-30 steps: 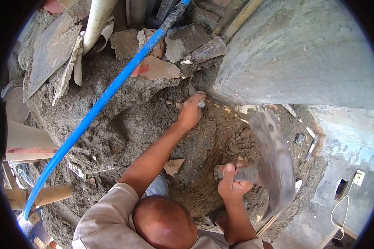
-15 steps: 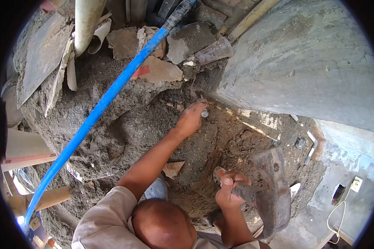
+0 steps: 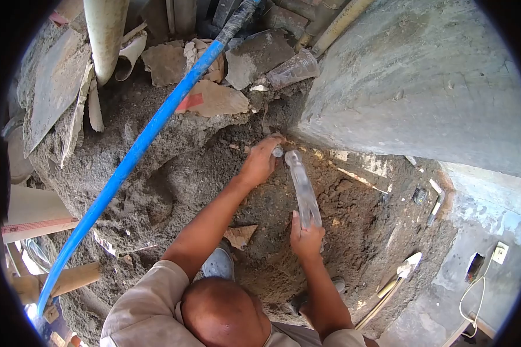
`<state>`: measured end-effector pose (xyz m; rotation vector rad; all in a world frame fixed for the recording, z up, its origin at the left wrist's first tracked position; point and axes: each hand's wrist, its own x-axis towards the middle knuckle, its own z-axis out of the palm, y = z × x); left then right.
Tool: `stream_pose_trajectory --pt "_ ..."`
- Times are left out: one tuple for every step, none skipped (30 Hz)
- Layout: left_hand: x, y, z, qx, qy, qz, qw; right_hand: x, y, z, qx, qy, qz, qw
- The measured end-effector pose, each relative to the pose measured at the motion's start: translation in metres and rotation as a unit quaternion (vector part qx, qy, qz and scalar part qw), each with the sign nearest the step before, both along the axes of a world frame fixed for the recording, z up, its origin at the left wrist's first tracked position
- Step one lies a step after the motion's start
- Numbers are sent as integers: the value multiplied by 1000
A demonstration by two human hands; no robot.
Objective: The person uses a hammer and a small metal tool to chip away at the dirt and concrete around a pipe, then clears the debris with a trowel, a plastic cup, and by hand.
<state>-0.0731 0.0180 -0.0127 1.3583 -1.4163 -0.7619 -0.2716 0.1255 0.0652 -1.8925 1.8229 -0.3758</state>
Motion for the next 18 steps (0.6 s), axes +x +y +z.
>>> stream_pose_trajectory --pt "1 0 0 0 -6 1 1000 -7 8 -10 -142 -13 50 988" --pt "1 -2 0 -2 -11 1 1000 -2 6 -6 -144 -15 49 988" --pt "0 -1 0 -1 -11 -1 1000 3 7 3 -136 -121 38 983" --pt "1 0 1 3 -11 -5 1000 5 6 9 -129 -225 28 965" --pt "1 -1 1 5 -11 -8 1000 -20 7 -23 -171 -61 96 979" --pt "1 0 1 2 -11 -10 1000 -13 -1 -23 -106 -47 123 986" --pt "2 2 1 -3 -17 -19 1000 -9 -9 -19 10 5 74 997" --pt "4 4 -1 -7 -25 -30 999 0 -15 -8 128 55 22 990" --pt "6 4 -3 -7 -28 -29 999 -4 -14 -15 126 53 24 990" --pt "6 7 -5 -5 -28 -37 999 -13 -7 -24 64 28 53 996" --pt "4 11 -10 -2 -27 -48 998 -17 -1 -23 1 3 79 997" --pt "4 11 -14 -5 -29 -48 998 -18 1 -22 -3 2 79 997" --pt "3 15 -17 -23 -82 -68 994 -21 5 -19 -49 -50 95 993" --pt "3 18 -20 -41 -134 -87 986 -22 8 -15 -95 -102 111 984" --pt "4 16 -24 -43 -134 -86 986 -26 10 -15 -98 -101 112 984" --pt "5 15 -29 -77 -160 -77 981 -32 12 -15 -107 -86 124 983" --pt "7 14 -25 -109 -185 -70 974 -39 17 -15 -115 -72 135 982" --pt "10 12 -21 -109 -183 -72 974 -45 22 -18 -113 -70 132 982"
